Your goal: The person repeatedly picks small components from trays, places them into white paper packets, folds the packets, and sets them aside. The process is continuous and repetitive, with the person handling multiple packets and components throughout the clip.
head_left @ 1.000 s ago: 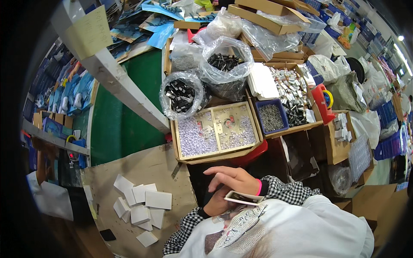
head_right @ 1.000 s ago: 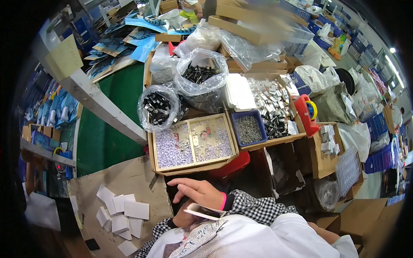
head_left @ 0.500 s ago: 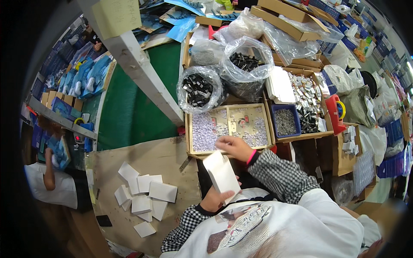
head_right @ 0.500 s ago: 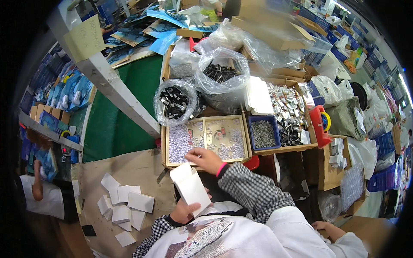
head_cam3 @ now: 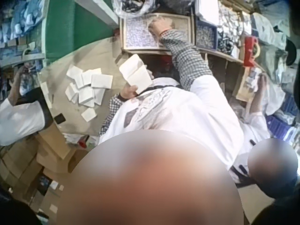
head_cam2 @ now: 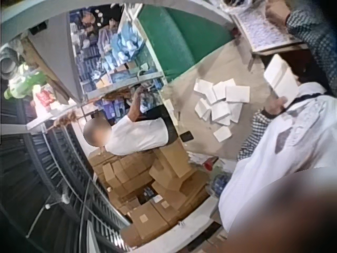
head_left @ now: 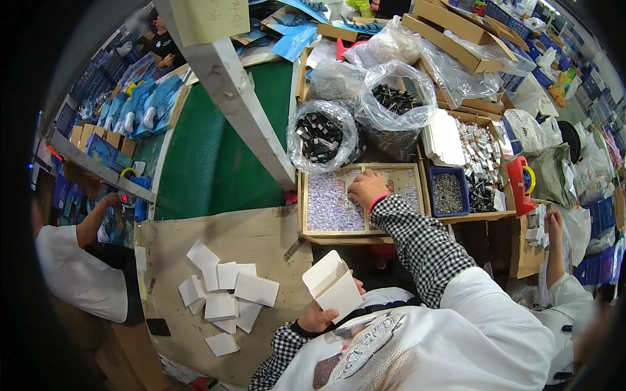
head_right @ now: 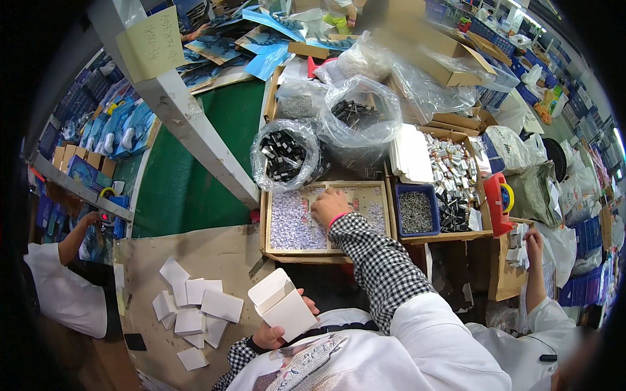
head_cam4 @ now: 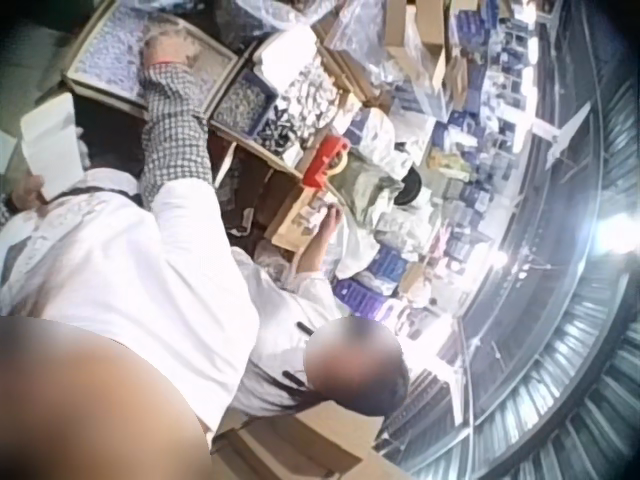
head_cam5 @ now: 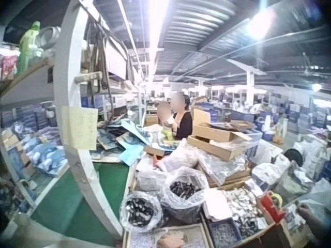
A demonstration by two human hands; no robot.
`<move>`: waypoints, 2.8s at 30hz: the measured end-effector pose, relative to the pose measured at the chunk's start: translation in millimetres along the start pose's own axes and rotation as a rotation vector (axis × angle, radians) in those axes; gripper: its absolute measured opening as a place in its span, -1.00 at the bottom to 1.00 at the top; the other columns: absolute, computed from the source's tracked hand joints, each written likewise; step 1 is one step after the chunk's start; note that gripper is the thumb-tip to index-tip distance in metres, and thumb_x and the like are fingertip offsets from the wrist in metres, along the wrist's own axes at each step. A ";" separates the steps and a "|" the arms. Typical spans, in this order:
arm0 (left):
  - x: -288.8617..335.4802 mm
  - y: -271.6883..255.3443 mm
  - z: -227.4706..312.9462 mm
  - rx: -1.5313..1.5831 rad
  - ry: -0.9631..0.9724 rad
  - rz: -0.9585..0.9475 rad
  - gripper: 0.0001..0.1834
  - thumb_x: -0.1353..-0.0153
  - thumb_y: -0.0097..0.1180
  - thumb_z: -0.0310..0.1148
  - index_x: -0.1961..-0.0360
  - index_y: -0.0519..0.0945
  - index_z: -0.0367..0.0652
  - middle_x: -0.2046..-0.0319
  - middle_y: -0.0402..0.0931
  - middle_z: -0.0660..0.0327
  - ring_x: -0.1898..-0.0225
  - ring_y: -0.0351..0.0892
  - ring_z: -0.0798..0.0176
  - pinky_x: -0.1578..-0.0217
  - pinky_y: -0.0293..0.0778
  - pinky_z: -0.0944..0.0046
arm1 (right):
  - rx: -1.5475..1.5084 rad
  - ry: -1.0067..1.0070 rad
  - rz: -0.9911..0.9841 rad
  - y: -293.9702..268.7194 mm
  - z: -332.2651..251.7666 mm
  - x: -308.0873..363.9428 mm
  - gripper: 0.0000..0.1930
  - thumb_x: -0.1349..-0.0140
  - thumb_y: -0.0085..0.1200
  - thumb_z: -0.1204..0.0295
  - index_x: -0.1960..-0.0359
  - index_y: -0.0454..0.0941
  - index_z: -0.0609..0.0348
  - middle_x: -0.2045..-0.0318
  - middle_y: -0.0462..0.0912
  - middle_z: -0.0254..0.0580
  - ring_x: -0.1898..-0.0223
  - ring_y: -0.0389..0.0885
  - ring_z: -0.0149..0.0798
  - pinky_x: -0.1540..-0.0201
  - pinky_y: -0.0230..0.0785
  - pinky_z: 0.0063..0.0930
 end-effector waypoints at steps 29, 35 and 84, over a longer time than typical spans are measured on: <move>-9.3 5.4 9.3 -0.272 -0.002 0.167 -0.34 -0.11 0.02 -0.44 -0.24 0.08 -0.24 -0.16 0.21 -0.08 -0.09 0.36 -0.05 -0.06 0.33 0.02 | -0.287 0.113 -0.159 10.9 50.8 63.7 -0.85 -0.08 0.00 0.40 0.38 0.56 0.16 0.32 0.47 -0.07 0.20 0.50 -0.01 0.12 0.36 -0.21; -7.7 -6.4 3.2 -0.505 0.052 0.265 -0.43 -0.13 -0.04 -0.59 -0.20 0.16 -0.29 -0.10 0.32 0.03 -0.04 0.41 0.13 -0.03 0.35 0.19 | -0.576 0.165 -0.059 -41.2 20.8 64.5 -0.84 -0.12 0.04 0.42 0.31 0.54 0.22 0.37 0.58 -0.09 0.32 0.57 -0.17 0.24 0.42 -0.39; -40.0 17.6 -28.4 -0.505 -0.022 0.113 -0.42 -0.14 0.05 -0.52 -0.19 0.17 -0.32 -0.08 0.31 0.08 -0.07 0.38 0.16 -0.05 0.31 0.19 | -0.255 0.600 0.053 -69.1 174.3 169.1 -0.82 -0.04 0.12 0.29 0.40 0.60 0.10 0.40 0.62 -0.08 0.27 0.57 -0.06 0.15 0.40 -0.24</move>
Point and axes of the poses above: each hand's wrist, its own x-axis away from the middle knuckle, its own y-axis out of the palm, z = x × y, the point moved 5 cm from there along -x, towards the middle knuckle
